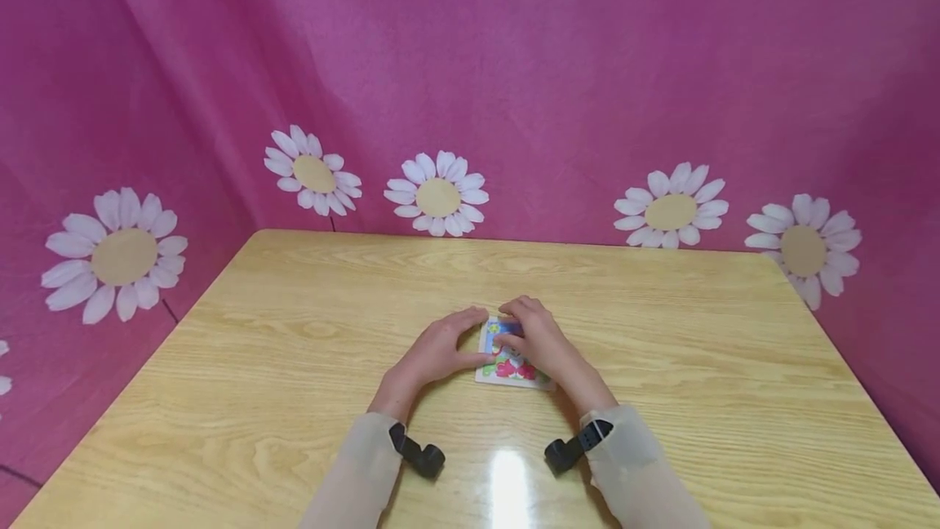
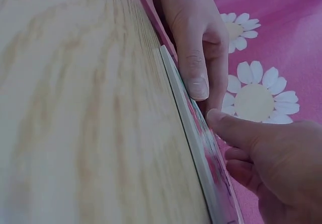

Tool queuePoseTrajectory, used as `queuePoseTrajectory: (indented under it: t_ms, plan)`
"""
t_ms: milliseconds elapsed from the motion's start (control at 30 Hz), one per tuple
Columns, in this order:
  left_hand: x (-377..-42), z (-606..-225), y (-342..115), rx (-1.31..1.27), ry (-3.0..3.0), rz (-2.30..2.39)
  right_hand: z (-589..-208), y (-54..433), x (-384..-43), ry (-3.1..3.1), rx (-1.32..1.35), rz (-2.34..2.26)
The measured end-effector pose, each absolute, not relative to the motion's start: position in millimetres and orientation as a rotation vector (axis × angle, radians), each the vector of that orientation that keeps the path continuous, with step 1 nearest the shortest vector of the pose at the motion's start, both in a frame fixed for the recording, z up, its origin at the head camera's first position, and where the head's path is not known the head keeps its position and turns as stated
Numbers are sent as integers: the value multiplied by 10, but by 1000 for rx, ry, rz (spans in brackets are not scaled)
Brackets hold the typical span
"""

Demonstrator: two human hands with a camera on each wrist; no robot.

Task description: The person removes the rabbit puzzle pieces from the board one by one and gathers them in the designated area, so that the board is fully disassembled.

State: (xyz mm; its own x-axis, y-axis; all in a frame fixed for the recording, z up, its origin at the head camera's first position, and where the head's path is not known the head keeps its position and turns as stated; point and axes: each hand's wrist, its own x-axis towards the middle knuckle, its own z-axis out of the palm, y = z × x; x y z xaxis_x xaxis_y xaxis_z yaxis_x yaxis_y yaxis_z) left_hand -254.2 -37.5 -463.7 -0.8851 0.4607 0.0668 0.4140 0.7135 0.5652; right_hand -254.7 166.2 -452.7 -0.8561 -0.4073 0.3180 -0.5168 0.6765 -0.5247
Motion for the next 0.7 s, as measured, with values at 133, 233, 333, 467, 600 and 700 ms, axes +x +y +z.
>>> queuePoseTrajectory:
  t_ms: [133,233,333,467,600,700]
  plan:
    - [-2541,-4619,-365,747,2854,856,-4524,1650,-2587,-2766,755,869]
    - [-2538,-4606,-363,757,2859,857,-4510,1654,-2615,-2787,784,849]
    - [-2535,-4596,-366,758,2851,864,-4490,1655,-2644,-2814,810,840]
    - [-2533,-4598,-372,766,2843,875,-4451,1647,-2680,-2870,839,827]
    - [-2540,-4615,-374,764,2837,888,-4405,1639,-2705,-2931,889,816]
    - [-2542,-4629,-372,758,2840,880,-4381,1635,-2725,-2985,921,831]
